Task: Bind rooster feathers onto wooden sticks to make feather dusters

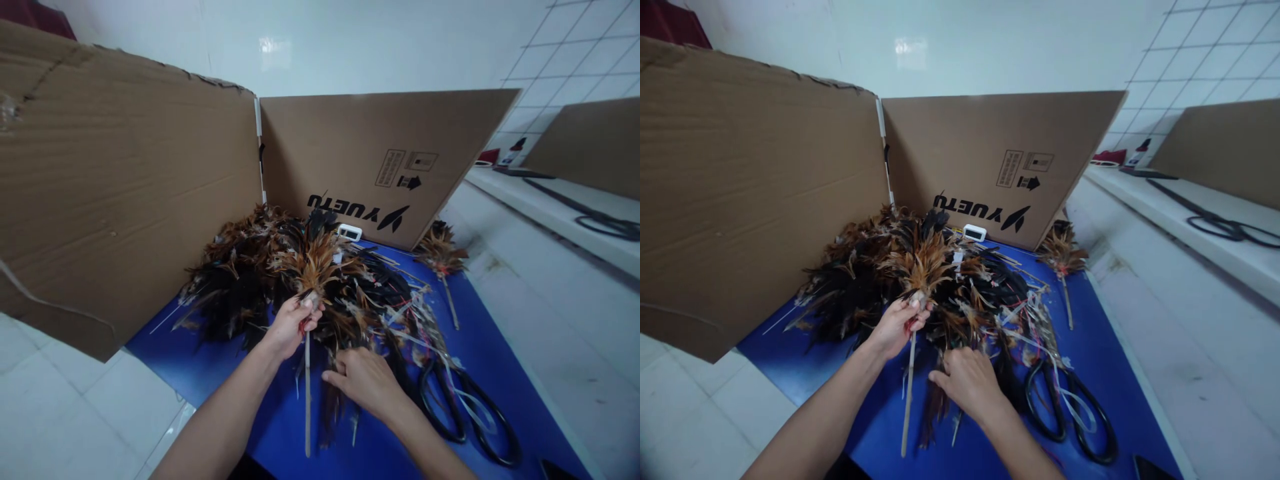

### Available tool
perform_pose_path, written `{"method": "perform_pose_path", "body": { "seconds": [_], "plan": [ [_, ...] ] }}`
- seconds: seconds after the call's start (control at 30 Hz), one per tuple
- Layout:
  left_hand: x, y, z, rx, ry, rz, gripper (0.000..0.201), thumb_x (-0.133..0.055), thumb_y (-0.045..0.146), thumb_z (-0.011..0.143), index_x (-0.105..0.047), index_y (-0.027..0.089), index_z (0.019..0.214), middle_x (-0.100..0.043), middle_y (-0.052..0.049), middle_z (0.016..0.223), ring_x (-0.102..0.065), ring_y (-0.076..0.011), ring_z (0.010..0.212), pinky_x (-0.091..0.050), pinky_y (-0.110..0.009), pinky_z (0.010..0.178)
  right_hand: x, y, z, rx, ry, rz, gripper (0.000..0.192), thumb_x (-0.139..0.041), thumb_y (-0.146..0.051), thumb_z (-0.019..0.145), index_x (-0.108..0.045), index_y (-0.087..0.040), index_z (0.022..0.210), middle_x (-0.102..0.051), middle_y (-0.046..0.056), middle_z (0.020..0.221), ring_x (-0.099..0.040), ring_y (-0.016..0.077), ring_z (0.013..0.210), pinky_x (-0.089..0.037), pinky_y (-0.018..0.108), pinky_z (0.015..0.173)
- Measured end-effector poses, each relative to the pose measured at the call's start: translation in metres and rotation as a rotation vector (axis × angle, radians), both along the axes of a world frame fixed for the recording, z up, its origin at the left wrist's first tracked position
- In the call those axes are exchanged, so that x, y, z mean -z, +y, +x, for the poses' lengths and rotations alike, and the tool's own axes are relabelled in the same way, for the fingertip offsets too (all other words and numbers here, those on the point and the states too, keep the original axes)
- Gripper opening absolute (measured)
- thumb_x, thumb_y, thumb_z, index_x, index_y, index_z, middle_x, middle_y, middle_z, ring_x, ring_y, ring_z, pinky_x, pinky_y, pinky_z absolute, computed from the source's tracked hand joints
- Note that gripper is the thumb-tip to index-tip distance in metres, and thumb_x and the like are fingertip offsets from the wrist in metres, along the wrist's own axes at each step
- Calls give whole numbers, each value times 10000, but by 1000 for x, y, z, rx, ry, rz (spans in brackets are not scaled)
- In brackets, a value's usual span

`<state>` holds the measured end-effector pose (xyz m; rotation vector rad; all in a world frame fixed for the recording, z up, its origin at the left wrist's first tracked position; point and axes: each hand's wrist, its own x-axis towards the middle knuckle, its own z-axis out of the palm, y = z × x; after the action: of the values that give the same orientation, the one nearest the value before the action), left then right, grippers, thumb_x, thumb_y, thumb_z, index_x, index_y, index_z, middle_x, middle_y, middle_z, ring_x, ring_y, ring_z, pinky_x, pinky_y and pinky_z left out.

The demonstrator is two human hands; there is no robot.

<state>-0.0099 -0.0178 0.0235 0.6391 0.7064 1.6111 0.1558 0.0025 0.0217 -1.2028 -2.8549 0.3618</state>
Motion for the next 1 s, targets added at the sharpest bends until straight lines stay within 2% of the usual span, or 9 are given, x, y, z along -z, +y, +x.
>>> {"method": "perform_pose_path", "body": {
  "seconds": [0.07,0.13,0.27,0.4,0.47,0.63,0.73,0.8,1.0],
  "plan": [
    [0,0,0,6,-3,-1,202,-656,249,732,-550,97,813,-538,-82,800,-400,-50,578,-237,-147,435,2,0,-1,-7,16,12,206,-548,-236,745,-575,-197,544,-609,34,541,-590,183,563,-305,251,517],
    [-1,-1,-1,15,-4,-10,204,-658,249,730,-551,97,815,-539,-83,810,-407,-54,587,-242,-145,436,-3,4,2,-30,99,-57,183,-524,-176,731,-571,-196,555,-602,14,553,-570,153,546,-309,239,515],
    [-1,-1,-1,64,12,-14,209,-653,265,737,-551,95,804,-549,-90,819,-404,-51,576,-227,-142,421,-24,15,15,-65,356,-298,114,-534,-223,735,-575,-195,632,-586,-23,620,-517,108,542,-338,211,513],
    [0,-2,1,121,1,7,212,-653,275,738,-536,105,788,-560,-89,813,-409,-48,551,-233,-138,409,-42,19,26,31,537,-449,87,-518,-264,768,-570,-198,745,-579,-36,627,-523,113,550,-378,207,510],
    [1,-2,2,148,7,19,213,-648,280,741,-544,105,804,-562,-89,821,-436,-54,555,-258,-136,403,-48,19,29,36,590,-379,110,-497,-260,792,-591,-204,808,-616,-22,692,-564,130,628,-415,220,579],
    [6,-3,7,229,99,-13,271,-647,337,732,-590,94,838,-584,-91,791,-527,-100,575,-372,-161,399,-56,17,30,-35,569,-15,200,-422,-217,855,-620,-224,891,-639,22,867,-585,168,812,-431,281,739],
    [9,-3,9,303,142,-24,291,-643,351,731,-610,79,832,-602,-91,752,-540,-100,524,-454,-194,431,-57,16,29,-89,464,154,215,-406,-174,862,-616,-211,889,-605,42,839,-559,186,824,-424,322,762],
    [10,-3,10,333,147,-16,286,-631,344,742,-617,74,835,-609,-95,741,-569,-118,539,-495,-219,466,-55,16,28,-115,397,233,227,-397,-147,862,-617,-202,867,-585,48,802,-546,188,799,-423,328,747],
    [8,-5,13,437,128,4,335,-614,350,760,-609,83,962,-623,-135,845,-638,-223,792,-529,-246,529,-49,18,25,-119,357,383,227,-392,-126,857,-609,-188,881,-581,60,798,-537,198,812,-419,338,752]
  ]
}}
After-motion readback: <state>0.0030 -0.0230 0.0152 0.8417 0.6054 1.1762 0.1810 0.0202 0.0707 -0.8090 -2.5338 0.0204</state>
